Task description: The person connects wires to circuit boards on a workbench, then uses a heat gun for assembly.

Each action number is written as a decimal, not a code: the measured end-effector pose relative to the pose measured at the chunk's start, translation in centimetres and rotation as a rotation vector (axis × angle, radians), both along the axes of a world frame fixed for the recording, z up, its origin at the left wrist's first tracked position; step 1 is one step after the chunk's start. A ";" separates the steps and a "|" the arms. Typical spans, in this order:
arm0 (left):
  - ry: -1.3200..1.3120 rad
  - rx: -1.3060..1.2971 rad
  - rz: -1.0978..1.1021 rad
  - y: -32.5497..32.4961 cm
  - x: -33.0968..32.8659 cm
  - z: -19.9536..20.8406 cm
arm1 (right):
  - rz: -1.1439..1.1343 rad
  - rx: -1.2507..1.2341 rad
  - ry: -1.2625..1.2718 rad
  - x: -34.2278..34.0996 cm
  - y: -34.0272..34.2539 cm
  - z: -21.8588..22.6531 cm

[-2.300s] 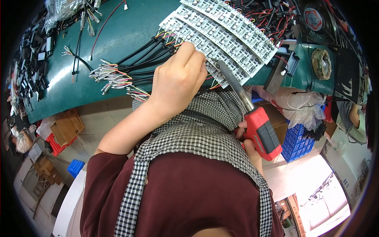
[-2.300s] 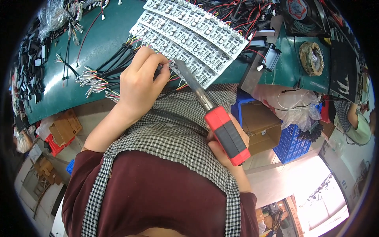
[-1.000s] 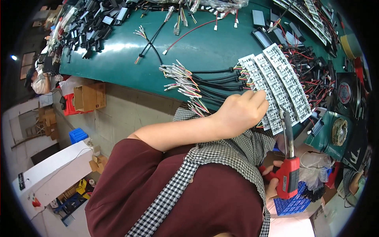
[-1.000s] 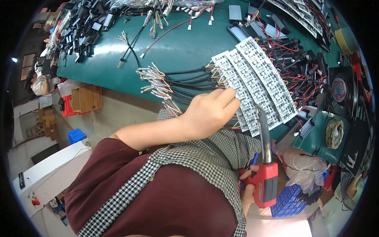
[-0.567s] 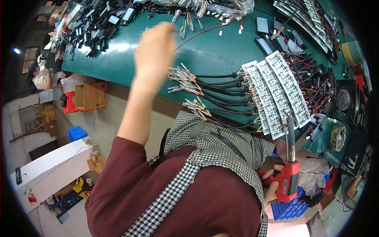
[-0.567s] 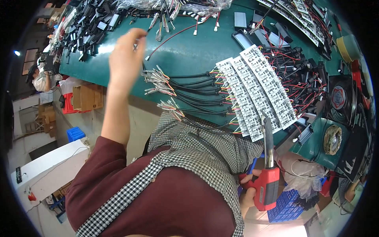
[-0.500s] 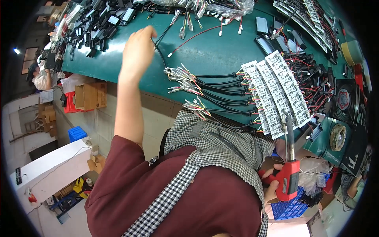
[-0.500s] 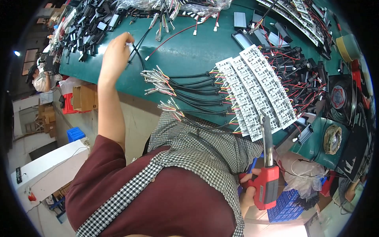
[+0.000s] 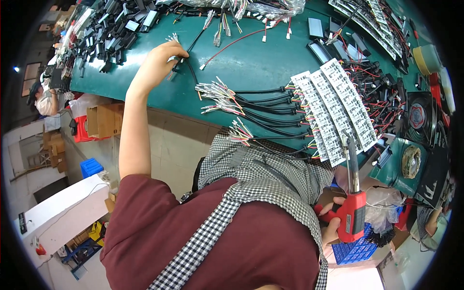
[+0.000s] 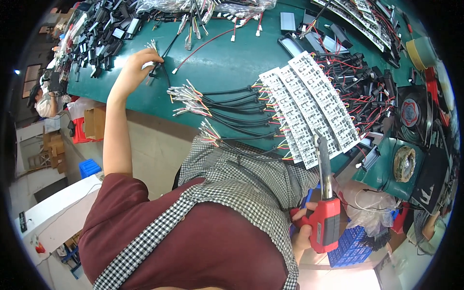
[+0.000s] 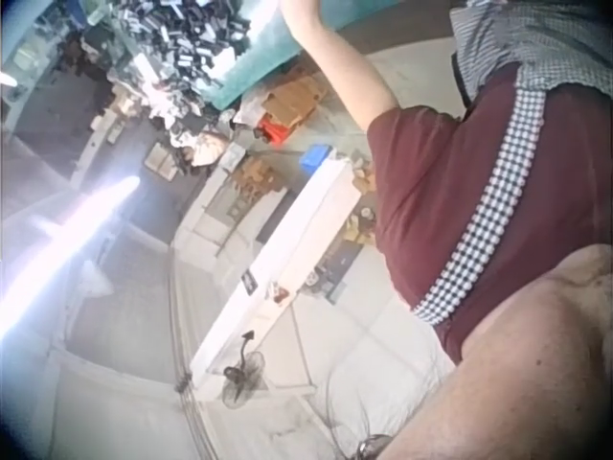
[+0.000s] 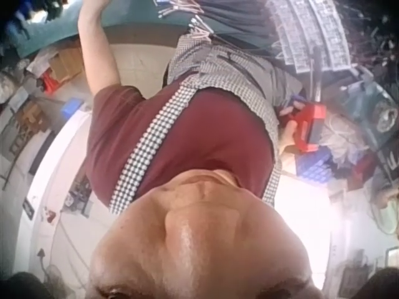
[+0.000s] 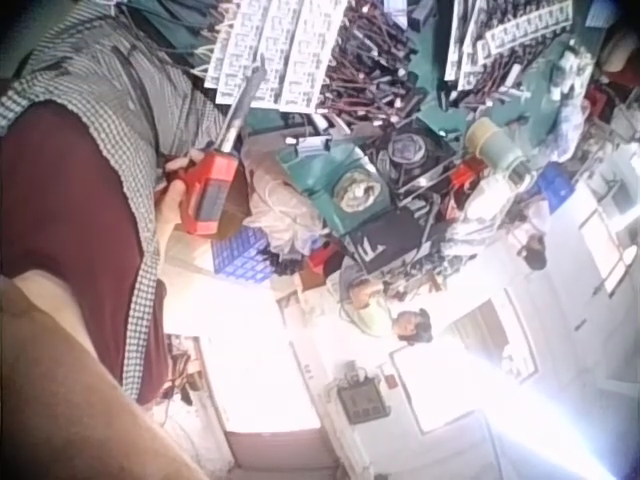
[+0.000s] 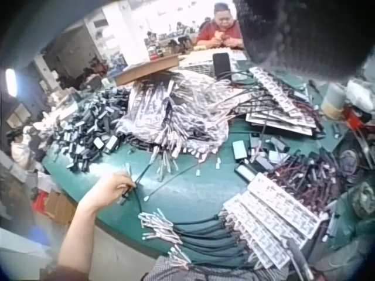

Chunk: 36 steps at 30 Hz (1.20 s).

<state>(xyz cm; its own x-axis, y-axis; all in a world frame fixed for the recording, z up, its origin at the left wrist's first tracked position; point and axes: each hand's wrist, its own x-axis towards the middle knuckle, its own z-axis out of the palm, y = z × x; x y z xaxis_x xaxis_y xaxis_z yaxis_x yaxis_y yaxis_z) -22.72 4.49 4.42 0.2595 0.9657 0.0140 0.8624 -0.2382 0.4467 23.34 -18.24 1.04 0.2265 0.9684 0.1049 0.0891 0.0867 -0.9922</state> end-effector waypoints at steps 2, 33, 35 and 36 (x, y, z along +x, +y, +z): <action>0.194 0.090 -0.037 -0.2 0.3 0.2 | -0.012 -0.013 0.007 -0.2 -0.2 0.0; -0.219 0.547 0.484 -1.1 6.5 8.1 | -0.192 -0.077 0.108 -1.1 0.6 2.3; -0.311 0.246 0.101 -2.6 13.8 7.5 | -0.195 -0.012 0.157 -1.5 0.5 2.2; -0.449 -0.127 -0.007 -4.3 16.6 7.4 | -0.154 0.044 0.203 -1.6 1.1 2.1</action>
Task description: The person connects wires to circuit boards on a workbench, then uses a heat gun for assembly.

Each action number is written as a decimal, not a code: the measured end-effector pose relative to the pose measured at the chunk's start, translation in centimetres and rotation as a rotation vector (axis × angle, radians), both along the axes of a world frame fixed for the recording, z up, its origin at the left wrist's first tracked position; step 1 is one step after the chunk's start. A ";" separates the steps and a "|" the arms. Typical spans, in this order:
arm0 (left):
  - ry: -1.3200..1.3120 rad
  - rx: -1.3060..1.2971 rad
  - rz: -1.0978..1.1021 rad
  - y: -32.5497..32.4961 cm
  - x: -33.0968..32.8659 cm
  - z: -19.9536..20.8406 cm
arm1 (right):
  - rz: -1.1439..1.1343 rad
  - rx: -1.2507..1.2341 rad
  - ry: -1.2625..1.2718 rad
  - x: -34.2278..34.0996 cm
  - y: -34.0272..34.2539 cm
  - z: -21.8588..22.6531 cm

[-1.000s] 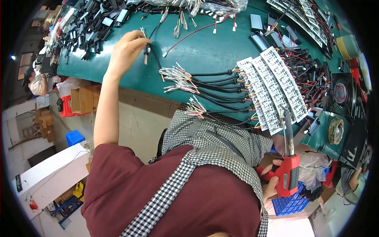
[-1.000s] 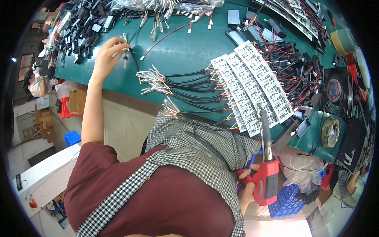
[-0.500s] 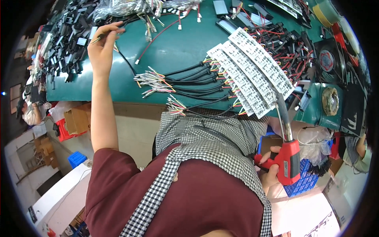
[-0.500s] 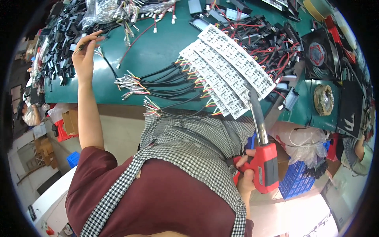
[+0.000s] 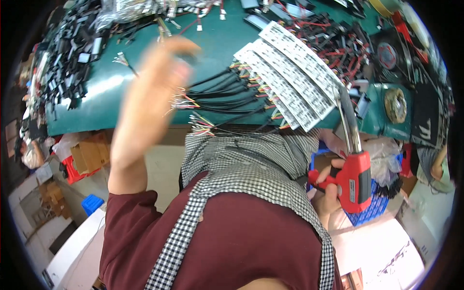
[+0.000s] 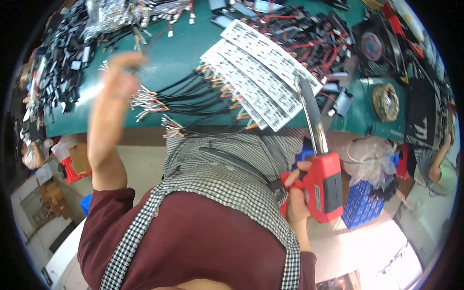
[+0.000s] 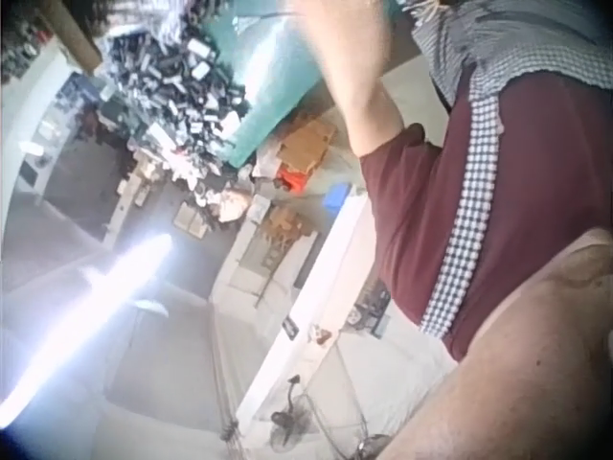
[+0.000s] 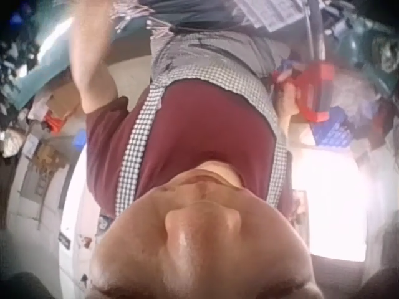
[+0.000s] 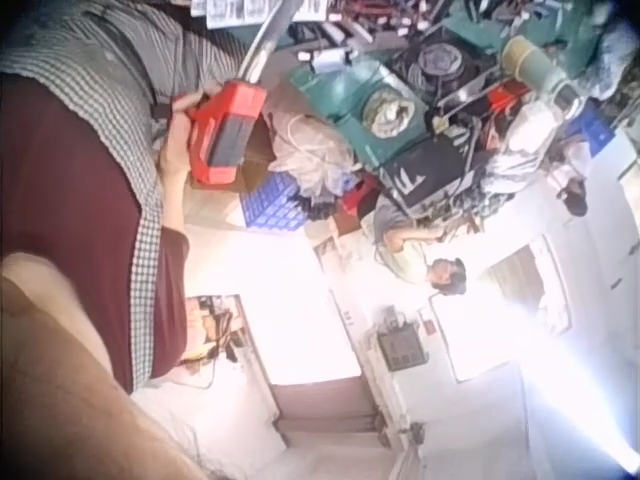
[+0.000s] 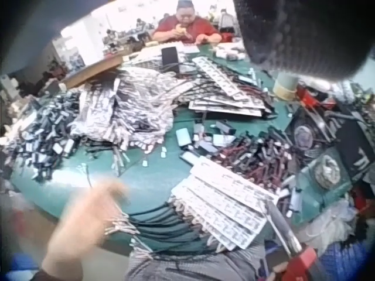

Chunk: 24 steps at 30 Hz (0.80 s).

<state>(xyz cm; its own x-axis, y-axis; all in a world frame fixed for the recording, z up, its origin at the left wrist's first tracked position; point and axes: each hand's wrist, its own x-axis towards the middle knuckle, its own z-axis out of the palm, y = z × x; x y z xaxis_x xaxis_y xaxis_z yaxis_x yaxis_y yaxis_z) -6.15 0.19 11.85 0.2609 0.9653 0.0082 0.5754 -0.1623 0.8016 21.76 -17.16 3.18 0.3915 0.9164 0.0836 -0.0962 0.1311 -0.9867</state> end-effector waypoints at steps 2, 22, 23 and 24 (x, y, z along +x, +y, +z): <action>-0.298 -0.459 -0.277 -2.0 3.0 -1.3 | 0.061 -0.136 -0.240 0.8 0.2 -0.7; -0.715 -0.902 -0.483 -5.3 10.0 -5.8 | 0.140 -0.006 0.016 -2.3 4.9 2.3; -0.745 -0.943 -0.449 -5.3 10.0 -5.8 | 0.147 -0.019 -0.045 -2.3 5.0 2.5; -0.776 -0.983 -0.415 -5.2 10.0 -5.8 | 0.154 -0.033 -0.107 -2.4 5.0 2.6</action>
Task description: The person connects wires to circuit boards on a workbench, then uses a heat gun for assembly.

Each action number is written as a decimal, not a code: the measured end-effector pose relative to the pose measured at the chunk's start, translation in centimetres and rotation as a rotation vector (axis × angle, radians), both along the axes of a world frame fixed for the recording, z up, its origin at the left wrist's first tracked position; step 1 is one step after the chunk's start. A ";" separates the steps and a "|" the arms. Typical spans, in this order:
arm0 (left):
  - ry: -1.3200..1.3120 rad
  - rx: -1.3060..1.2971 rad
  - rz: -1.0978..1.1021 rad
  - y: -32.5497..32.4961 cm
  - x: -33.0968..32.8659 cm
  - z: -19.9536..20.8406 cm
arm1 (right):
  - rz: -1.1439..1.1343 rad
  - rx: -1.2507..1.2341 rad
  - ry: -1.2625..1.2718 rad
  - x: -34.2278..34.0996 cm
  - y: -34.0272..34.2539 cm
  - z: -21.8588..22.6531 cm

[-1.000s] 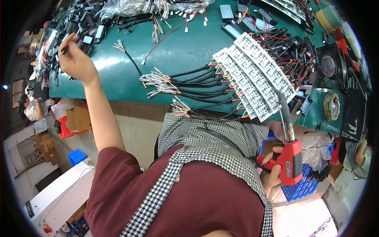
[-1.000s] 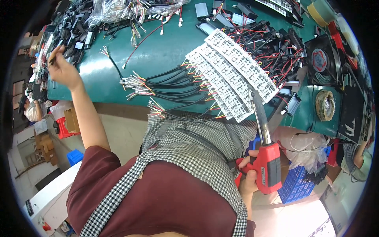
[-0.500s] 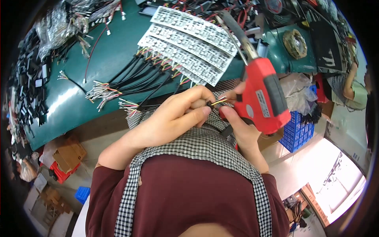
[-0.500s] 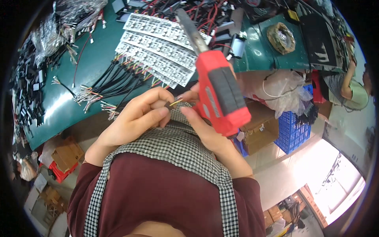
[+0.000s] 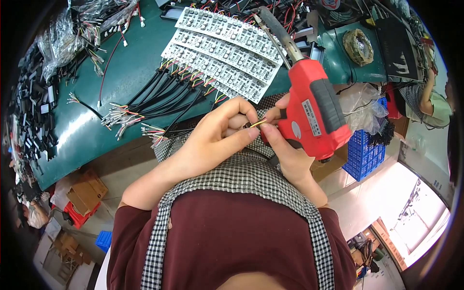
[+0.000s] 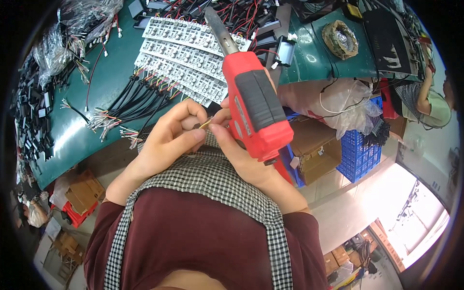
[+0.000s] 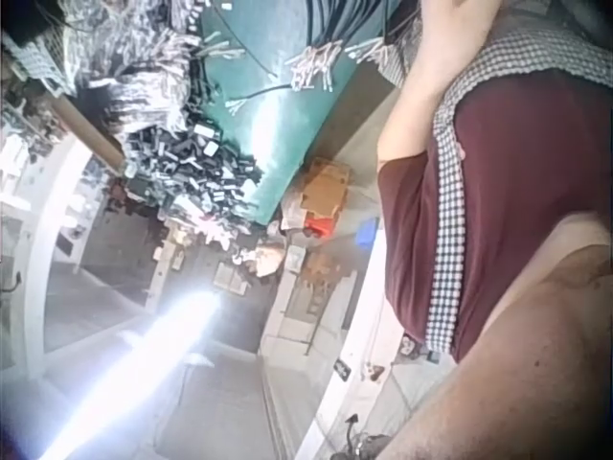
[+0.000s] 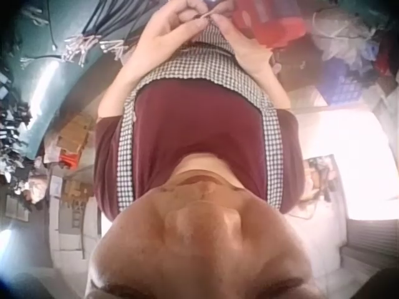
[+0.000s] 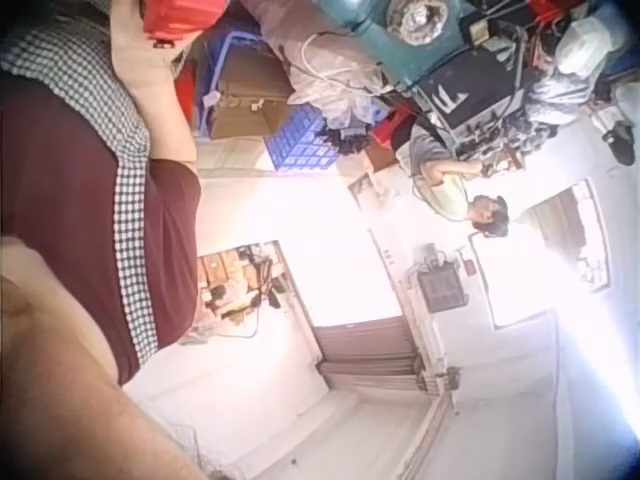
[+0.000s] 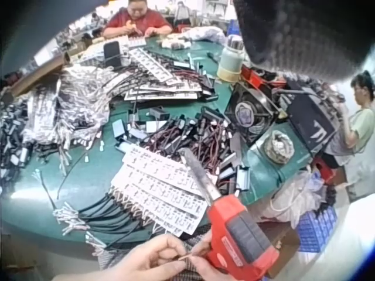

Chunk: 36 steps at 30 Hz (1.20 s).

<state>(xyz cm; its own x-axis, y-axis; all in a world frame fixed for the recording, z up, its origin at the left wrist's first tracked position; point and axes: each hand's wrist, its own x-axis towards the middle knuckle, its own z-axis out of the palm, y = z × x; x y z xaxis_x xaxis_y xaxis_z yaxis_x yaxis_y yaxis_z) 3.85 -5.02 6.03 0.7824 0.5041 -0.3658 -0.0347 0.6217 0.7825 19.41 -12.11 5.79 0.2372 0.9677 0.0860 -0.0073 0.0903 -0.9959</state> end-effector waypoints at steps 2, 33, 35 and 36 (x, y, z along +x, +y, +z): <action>-0.005 0.004 0.003 0.0 -0.1 0.0 | 0.022 -0.003 -0.006 0.1 -0.1 -0.4; 0.081 0.283 0.180 -0.4 0.0 -0.7 | 0.070 -0.050 0.084 -0.5 0.4 0.2; 0.051 0.223 0.188 -0.3 0.0 -0.4 | 0.073 -0.056 0.082 -0.5 0.4 0.2; 0.021 0.160 0.194 -0.3 0.0 -0.2 | 0.074 -0.064 0.079 -0.4 0.4 0.2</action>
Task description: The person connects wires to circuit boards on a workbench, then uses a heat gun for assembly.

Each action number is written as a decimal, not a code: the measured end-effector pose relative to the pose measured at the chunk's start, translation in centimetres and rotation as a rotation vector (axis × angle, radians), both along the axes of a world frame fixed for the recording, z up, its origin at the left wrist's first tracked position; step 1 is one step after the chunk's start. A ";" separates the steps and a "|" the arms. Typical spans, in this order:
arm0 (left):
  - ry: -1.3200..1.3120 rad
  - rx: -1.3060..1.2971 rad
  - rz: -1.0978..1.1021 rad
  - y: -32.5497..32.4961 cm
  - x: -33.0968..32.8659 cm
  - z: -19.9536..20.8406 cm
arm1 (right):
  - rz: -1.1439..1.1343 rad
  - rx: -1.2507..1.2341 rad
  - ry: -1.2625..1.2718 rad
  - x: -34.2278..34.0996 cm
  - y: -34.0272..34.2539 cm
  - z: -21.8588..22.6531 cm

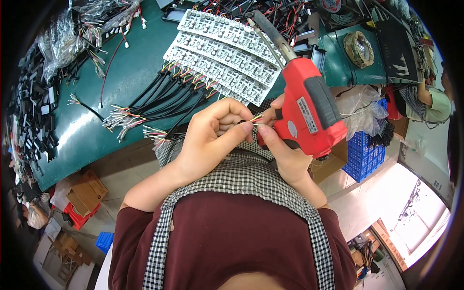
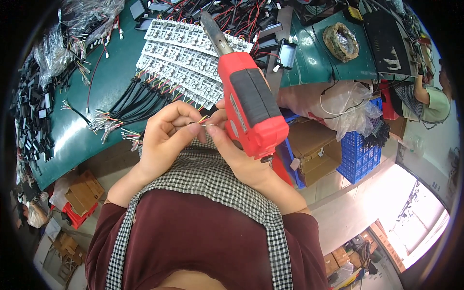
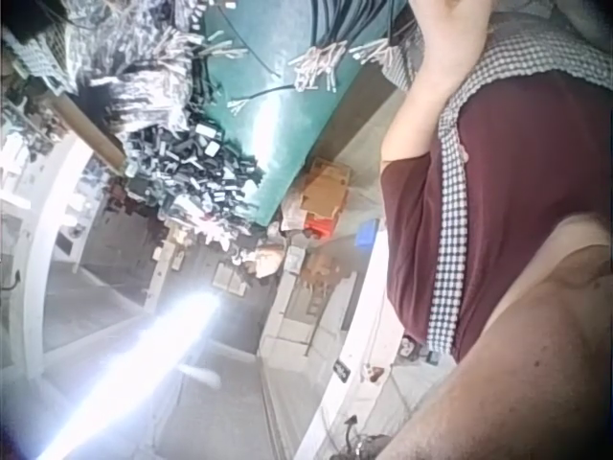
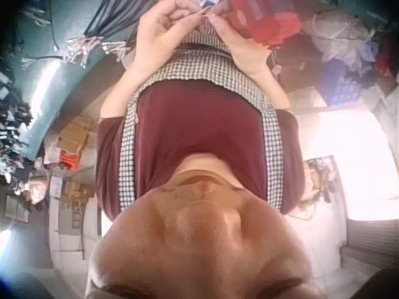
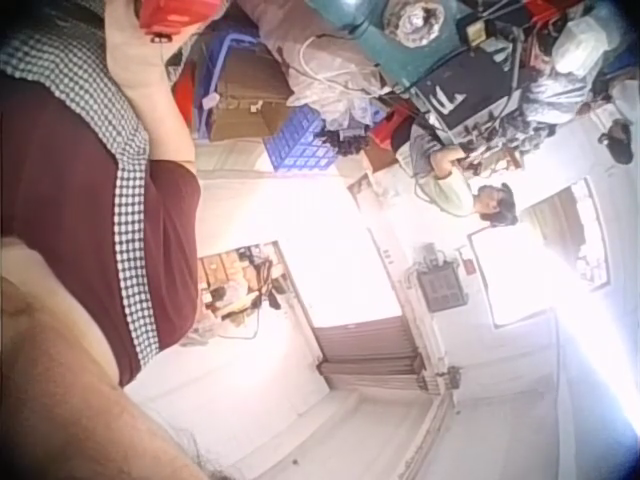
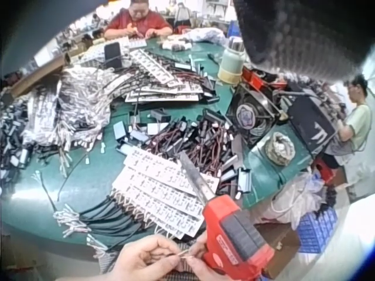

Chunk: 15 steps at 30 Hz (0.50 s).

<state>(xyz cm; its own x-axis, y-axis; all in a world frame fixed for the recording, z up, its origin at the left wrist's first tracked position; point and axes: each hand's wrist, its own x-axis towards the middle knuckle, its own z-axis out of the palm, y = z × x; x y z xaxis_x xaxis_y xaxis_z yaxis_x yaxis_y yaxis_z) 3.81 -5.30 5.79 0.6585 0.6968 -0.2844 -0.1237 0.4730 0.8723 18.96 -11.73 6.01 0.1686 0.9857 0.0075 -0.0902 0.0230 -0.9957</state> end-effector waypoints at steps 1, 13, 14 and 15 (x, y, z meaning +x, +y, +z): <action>-0.001 0.000 -0.001 0.1 -0.1 0.0 | -0.001 0.000 -0.001 0.0 0.0 0.0; 0.097 0.162 -0.054 -0.1 0.0 0.1 | 0.008 -0.023 0.074 -0.1 0.0 0.1; 0.131 0.224 -0.048 -0.1 0.0 0.0 | 0.017 -0.029 0.072 -0.1 0.1 0.3; 0.166 0.285 -0.041 0.0 0.0 -0.1 | 0.025 -0.036 0.069 -0.1 0.1 0.4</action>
<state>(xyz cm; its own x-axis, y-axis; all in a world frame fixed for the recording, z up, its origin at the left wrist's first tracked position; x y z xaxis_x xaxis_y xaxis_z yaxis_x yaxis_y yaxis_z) 3.78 -5.30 5.74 0.6491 0.7373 -0.1872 0.0452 0.2083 0.9770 18.83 -11.61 6.46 0.1427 0.9890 -0.0385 -0.1589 -0.0155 -0.9872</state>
